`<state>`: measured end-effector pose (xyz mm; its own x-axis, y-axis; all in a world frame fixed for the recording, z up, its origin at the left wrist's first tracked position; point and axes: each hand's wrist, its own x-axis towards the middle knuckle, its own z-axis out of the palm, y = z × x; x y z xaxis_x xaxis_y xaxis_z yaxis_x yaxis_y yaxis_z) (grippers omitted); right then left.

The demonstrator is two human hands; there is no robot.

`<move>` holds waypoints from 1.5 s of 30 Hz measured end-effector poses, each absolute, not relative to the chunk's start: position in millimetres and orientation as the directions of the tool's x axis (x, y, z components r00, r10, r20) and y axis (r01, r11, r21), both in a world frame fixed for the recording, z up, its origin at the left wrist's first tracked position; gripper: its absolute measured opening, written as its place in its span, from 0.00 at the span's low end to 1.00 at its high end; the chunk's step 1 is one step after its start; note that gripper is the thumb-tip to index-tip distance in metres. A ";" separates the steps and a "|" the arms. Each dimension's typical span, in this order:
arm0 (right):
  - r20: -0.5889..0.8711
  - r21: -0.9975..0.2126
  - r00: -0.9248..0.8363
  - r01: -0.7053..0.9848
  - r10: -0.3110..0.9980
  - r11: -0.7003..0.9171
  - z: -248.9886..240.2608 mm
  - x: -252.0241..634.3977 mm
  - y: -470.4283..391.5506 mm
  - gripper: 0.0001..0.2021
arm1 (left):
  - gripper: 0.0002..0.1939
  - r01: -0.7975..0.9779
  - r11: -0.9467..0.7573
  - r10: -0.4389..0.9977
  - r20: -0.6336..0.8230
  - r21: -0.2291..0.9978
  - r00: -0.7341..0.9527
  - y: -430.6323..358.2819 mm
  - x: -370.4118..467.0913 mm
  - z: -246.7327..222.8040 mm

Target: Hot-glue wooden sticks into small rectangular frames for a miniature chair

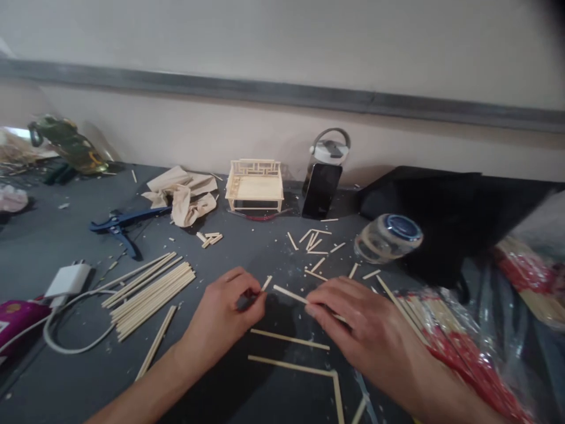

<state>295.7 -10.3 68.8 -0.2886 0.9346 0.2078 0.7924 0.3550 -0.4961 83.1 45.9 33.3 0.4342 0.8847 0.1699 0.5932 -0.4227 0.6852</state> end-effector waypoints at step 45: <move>0.526 -0.159 -0.249 0.910 0.813 0.382 83.8 279.6 -109.9 0.11 | 0.12 -0.304 0.568 0.797 -0.418 0.765 0.435 -56.5 82.7 64.2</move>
